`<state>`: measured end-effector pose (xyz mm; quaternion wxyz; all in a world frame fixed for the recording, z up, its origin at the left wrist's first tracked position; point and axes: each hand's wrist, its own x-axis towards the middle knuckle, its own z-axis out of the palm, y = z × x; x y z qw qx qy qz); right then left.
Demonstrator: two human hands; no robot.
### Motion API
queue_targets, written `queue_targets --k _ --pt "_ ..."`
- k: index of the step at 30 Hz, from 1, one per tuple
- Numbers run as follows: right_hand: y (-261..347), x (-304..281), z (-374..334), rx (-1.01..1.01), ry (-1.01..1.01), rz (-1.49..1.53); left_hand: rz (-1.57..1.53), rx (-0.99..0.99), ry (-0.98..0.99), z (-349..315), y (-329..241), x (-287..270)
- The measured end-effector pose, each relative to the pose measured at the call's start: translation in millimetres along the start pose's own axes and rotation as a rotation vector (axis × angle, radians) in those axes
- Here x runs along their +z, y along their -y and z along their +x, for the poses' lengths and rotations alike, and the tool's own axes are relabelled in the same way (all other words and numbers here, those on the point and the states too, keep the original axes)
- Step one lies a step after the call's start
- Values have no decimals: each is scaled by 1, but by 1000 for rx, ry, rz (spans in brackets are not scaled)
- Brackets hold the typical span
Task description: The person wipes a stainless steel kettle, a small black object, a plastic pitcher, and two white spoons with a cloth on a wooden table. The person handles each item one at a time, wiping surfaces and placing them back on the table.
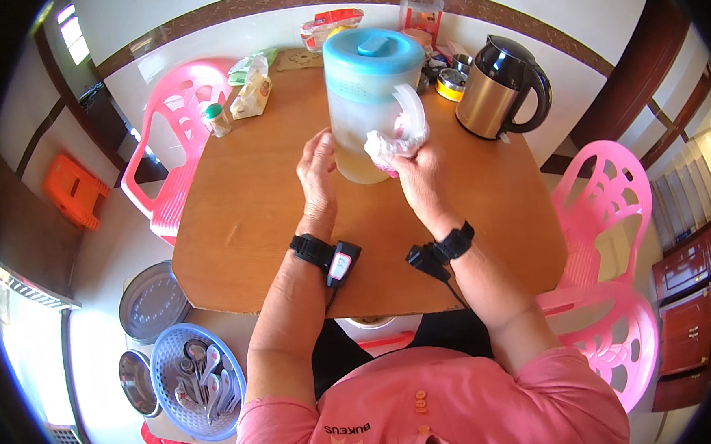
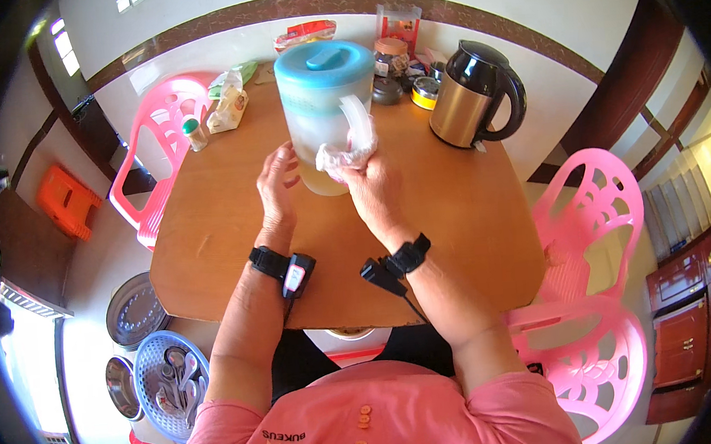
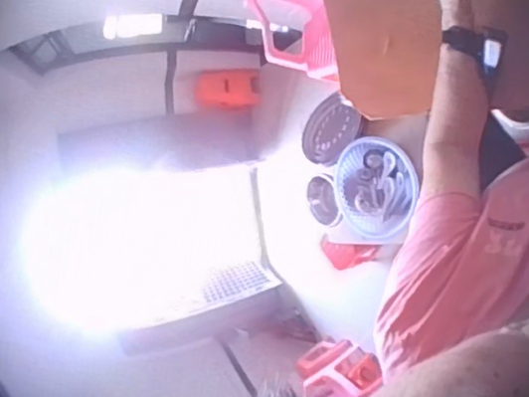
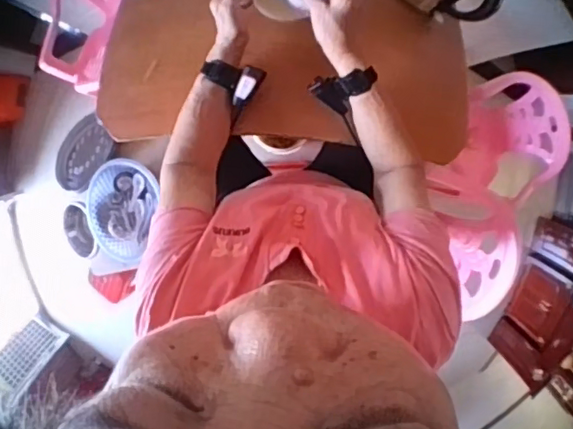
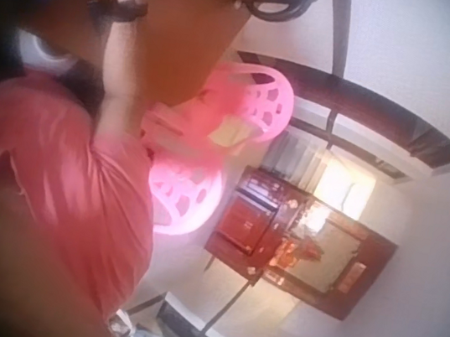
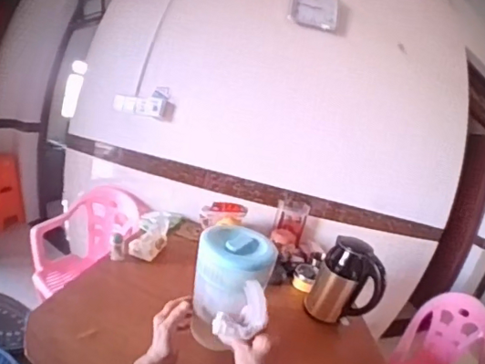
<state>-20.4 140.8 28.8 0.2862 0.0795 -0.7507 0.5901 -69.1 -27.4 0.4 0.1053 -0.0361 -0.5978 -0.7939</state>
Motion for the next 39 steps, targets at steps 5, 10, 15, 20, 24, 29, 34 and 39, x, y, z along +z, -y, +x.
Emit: queue_targets --k 5,10,15,20,24,29,34,39 --pt "-21 -25 23 -98 217 175 -62 -59 -30 6 2 -9" --pt "-40 -77 44 93 317 389 -58 -19 77 6 5 -3" --pt "-47 -84 40 154 216 356 -35 -17 201 -7 -2 7" --pt "-64 -63 34 163 125 339 28 45 193 -14 -6 10" --pt "-53 -52 30 37 204 -149 63 48 196 -9 -3 8" --pt "-5 -54 -7 44 27 -719 -6 28 231 -10 3 7" --pt "22 -42 -2 -342 -216 -662 -53 57 245 -11 5 10" --pt "15 -35 6 -174 -157 -171 -1 47 283 -8 3 9"
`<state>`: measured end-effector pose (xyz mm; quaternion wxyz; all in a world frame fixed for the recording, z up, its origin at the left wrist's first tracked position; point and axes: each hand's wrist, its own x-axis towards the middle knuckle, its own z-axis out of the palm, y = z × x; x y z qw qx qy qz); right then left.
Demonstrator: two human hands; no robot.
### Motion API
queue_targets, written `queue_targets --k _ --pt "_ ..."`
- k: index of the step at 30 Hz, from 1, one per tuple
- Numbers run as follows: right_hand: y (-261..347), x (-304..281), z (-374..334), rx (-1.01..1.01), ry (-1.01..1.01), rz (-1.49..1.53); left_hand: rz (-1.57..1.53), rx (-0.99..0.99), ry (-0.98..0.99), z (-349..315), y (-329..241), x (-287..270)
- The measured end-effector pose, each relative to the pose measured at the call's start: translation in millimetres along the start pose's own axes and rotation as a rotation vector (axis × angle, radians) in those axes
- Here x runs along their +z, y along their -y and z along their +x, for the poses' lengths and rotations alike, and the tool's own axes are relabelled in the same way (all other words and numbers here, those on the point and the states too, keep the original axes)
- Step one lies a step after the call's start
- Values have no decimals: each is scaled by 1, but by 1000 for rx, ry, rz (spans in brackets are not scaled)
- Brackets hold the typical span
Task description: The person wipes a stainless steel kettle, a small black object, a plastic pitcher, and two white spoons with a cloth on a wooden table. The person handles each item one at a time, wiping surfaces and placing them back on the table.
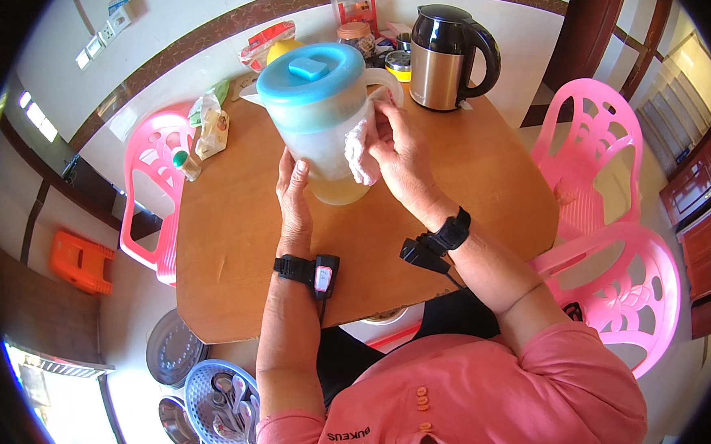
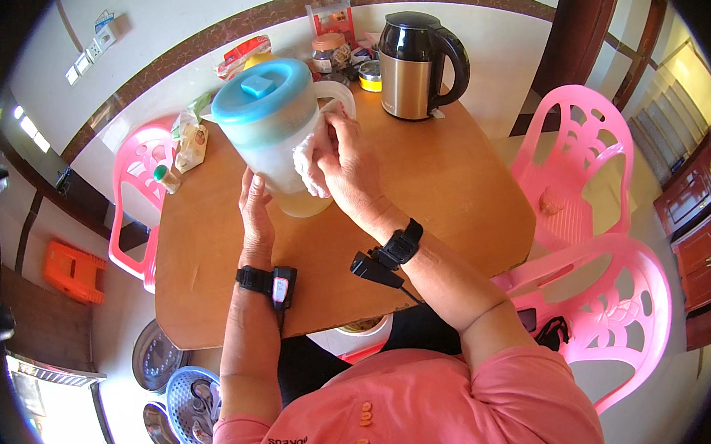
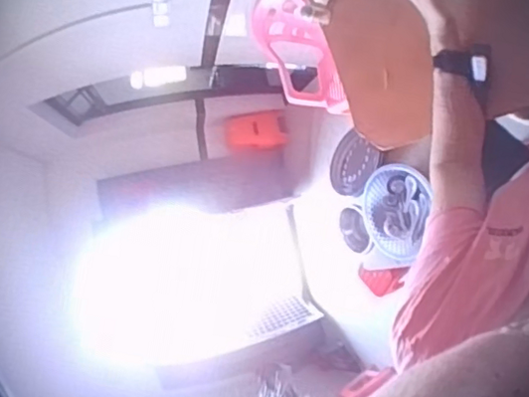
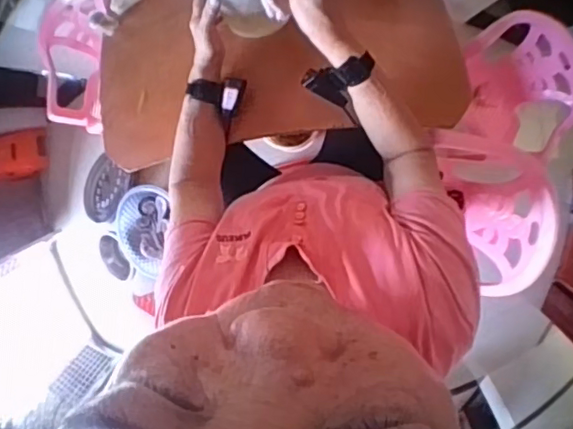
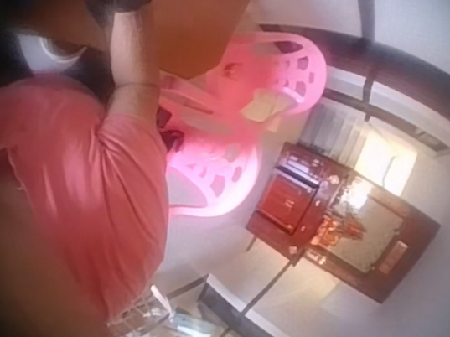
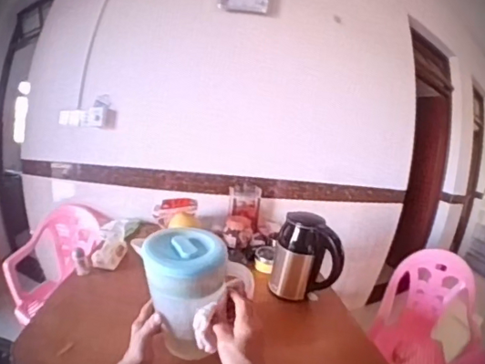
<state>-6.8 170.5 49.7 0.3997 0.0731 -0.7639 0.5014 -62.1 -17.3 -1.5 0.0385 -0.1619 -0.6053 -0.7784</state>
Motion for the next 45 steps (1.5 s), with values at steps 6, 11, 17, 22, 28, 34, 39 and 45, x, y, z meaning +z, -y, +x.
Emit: queue_targets --k 6,11,17,22,28,34,39,45 --pt "-14 6 -9 108 -4 53 31 -11 -8 -3 -2 1" --pt "-10 4 15 194 -32 382 33 9 -2 -2 -2 2" --pt "-8 0 21 223 136 467 101 8 -4 -2 0 1" --pt "-26 -12 14 320 256 636 22 29 -13 -2 -2 4" --pt "-18 4 -4 164 84 77 58 12 -30 -4 -6 6" --pt "2 -2 28 -72 -77 302 191 29 -50 -4 -3 6" --pt "-7 5 28 -117 -82 235 156 81 -51 0 1 1" --pt "-35 -11 -11 710 350 310 195 122 -38 1 1 -1"
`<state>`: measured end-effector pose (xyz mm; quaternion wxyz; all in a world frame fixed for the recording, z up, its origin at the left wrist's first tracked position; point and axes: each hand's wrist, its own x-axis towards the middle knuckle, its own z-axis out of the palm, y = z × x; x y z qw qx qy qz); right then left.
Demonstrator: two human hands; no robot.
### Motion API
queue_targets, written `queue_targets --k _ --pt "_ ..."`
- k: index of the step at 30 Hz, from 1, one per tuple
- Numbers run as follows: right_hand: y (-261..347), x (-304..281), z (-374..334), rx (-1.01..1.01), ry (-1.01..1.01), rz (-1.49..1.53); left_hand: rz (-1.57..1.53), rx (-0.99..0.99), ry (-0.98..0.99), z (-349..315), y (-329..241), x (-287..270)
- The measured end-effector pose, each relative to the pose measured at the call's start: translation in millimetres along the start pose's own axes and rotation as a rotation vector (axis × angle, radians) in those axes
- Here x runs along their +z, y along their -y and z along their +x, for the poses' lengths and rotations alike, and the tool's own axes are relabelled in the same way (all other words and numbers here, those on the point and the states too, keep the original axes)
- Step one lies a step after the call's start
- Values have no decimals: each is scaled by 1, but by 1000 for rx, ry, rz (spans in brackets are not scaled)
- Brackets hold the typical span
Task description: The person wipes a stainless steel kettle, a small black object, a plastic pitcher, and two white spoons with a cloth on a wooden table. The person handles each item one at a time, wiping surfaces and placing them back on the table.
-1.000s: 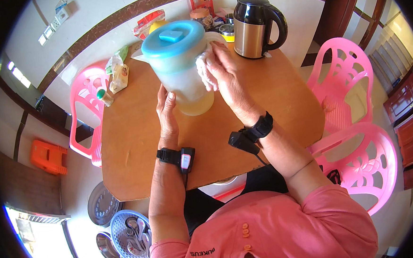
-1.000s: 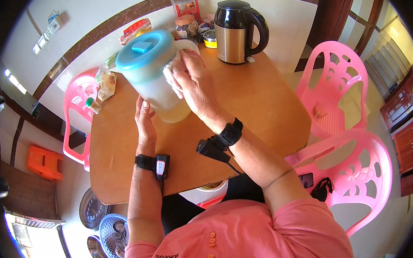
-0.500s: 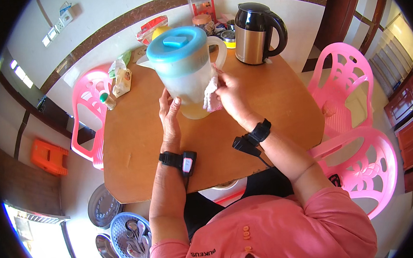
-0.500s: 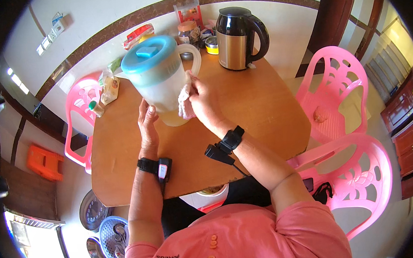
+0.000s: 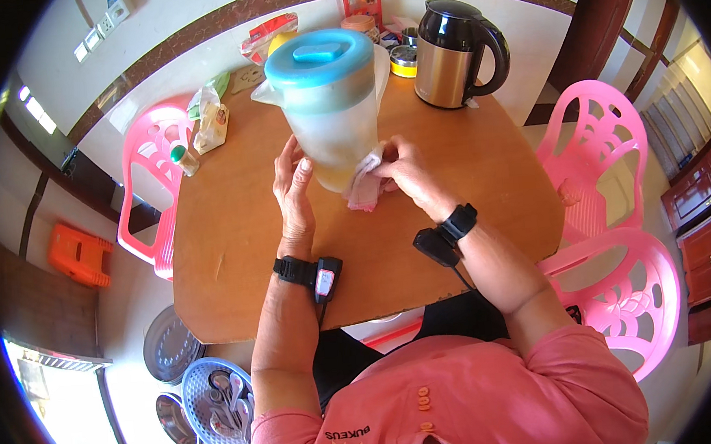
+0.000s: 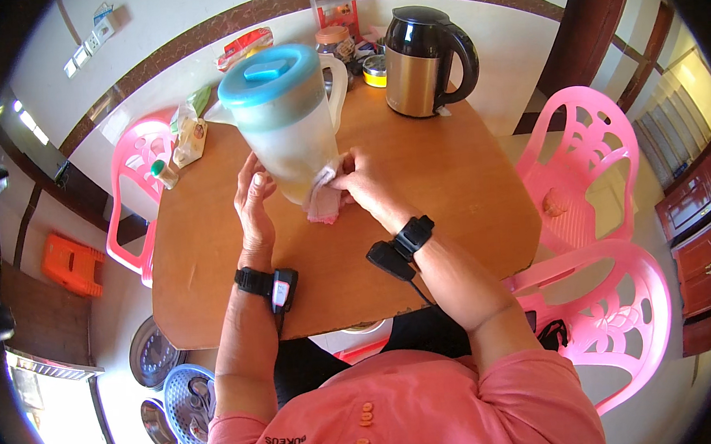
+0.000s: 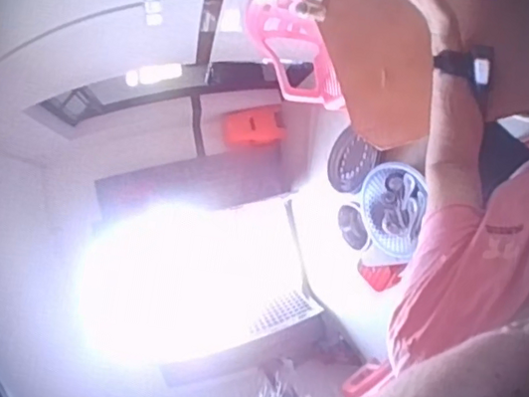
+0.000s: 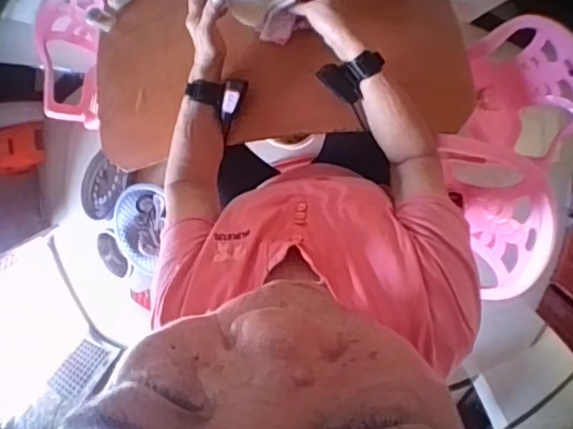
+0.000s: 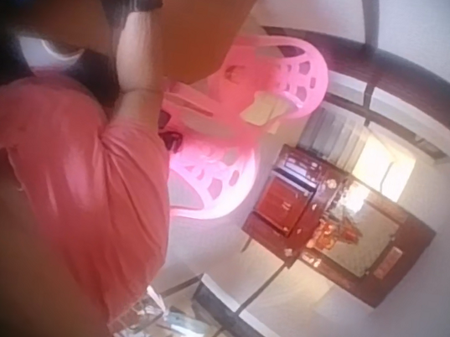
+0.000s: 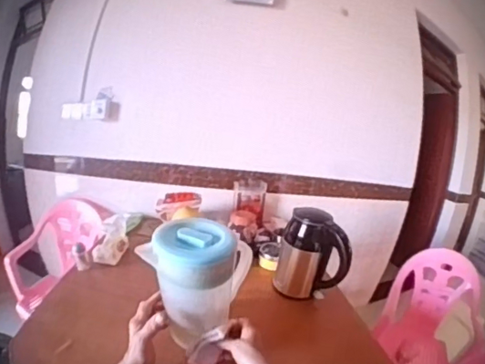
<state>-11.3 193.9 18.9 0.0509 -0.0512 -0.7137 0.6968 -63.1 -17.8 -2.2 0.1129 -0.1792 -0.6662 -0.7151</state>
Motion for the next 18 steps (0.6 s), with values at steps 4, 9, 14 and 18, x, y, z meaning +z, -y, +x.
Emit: queue_targets --k 4,9,14,18 --pt "5 5 3 -15 -72 71 -37 -38 -10 0 -7 2" --pt "38 24 5 -700 -256 -35 -240 -23 50 -7 -13 12" --pt "58 24 25 -869 -423 -169 -241 -55 46 -9 -16 10" --pt "32 6 29 -407 -260 82 -145 -59 82 -10 -14 9"
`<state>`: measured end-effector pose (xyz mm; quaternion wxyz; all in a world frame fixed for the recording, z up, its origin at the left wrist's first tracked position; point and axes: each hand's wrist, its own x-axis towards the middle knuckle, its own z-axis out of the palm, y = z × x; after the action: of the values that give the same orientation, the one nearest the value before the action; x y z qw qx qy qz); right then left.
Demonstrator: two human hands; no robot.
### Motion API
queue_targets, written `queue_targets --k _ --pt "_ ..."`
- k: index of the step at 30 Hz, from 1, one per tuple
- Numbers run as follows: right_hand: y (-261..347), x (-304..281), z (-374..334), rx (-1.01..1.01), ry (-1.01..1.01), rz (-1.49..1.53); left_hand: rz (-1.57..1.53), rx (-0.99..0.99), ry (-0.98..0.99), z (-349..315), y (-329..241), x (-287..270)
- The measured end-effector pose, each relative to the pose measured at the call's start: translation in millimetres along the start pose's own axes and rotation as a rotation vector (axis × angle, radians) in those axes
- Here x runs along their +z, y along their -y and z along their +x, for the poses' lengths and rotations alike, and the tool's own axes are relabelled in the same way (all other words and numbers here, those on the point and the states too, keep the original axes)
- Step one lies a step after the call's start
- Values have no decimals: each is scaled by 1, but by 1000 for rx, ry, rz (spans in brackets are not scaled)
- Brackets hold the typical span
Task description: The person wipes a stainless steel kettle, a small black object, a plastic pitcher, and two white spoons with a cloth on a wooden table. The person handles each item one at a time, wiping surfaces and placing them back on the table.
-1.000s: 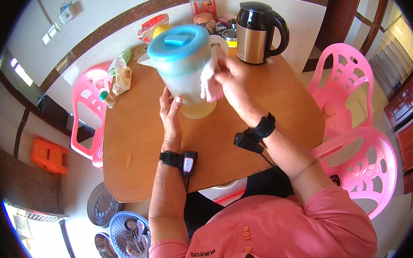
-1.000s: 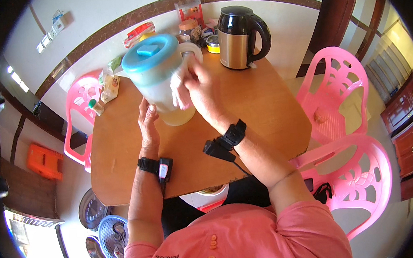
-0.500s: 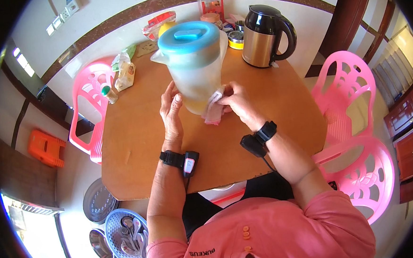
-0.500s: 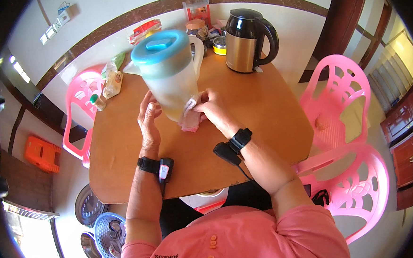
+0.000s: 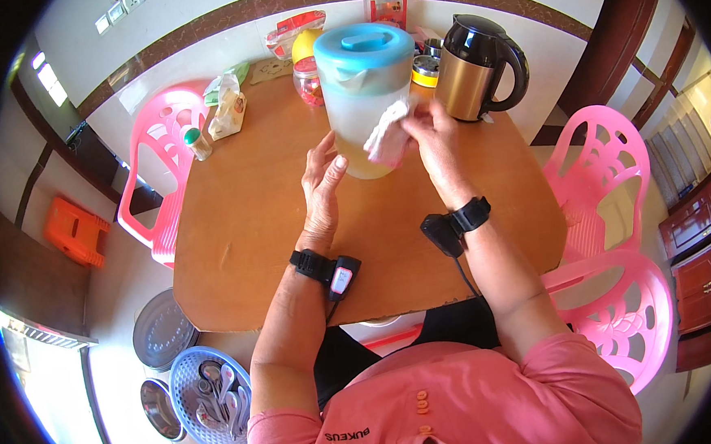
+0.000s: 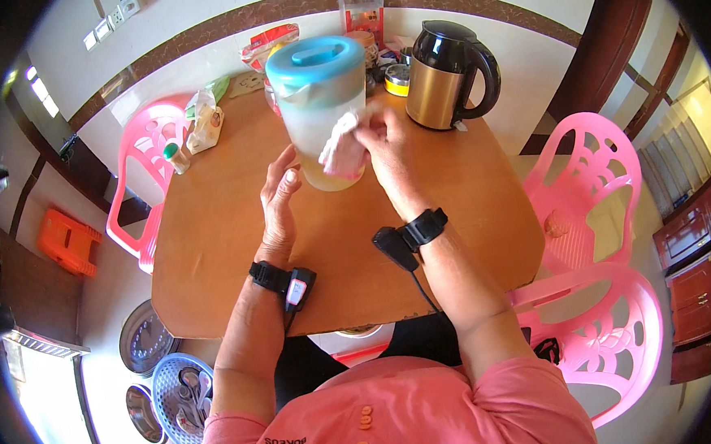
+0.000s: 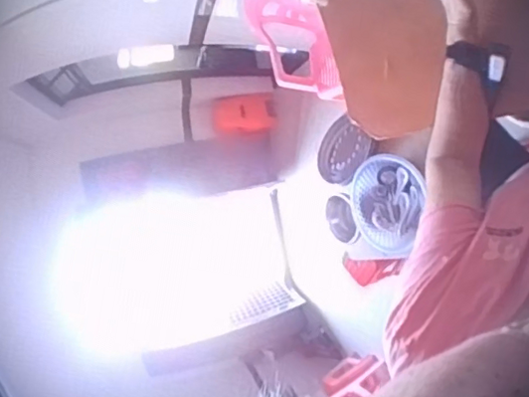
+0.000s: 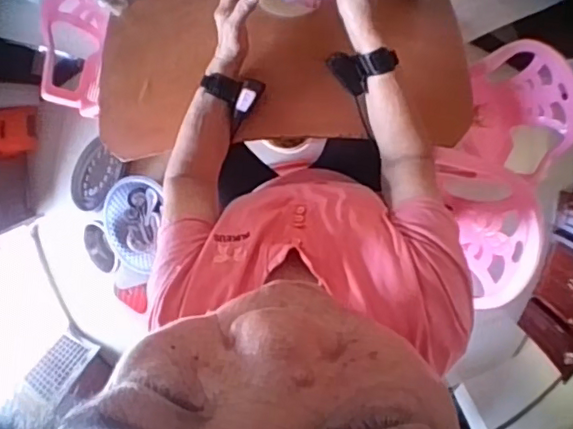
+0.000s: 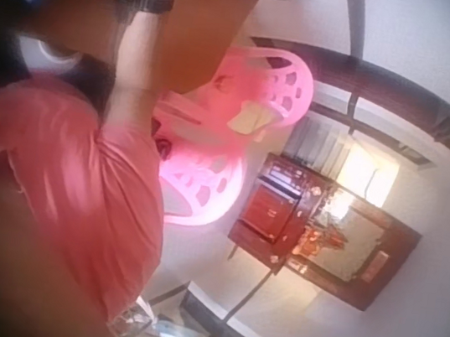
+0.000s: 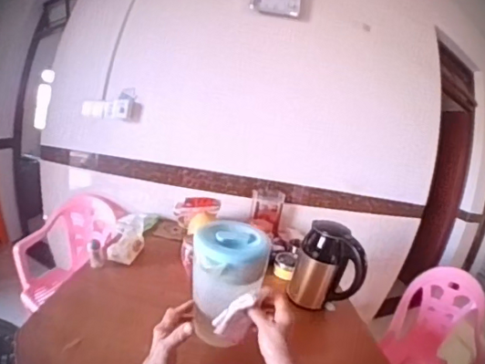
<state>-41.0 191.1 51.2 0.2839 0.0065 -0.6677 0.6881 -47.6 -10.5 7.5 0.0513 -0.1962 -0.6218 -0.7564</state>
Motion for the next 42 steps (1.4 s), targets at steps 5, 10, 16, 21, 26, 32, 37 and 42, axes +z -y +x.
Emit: queue_targets --k 5,10,16,21,26,32,37,42 --pt "-31 -16 -14 280 66 -29 96 -16 -11 0 5 4" --pt "-11 -9 15 -46 -9 261 70 -48 -48 4 8 1" --pt "7 -3 49 -173 144 322 24 -101 63 8 16 -4" --pt "-30 -9 33 293 90 113 8 -127 88 11 20 -8" --pt "-56 -22 27 422 209 -33 -14 -120 84 12 24 -8" --pt "-42 -1 17 304 -16 114 -21 -131 85 10 19 -7" --pt "-23 12 15 -303 -50 193 -35 -148 68 8 15 -6" --pt "-37 11 20 -344 -102 60 -39 -152 87 6 13 -5"
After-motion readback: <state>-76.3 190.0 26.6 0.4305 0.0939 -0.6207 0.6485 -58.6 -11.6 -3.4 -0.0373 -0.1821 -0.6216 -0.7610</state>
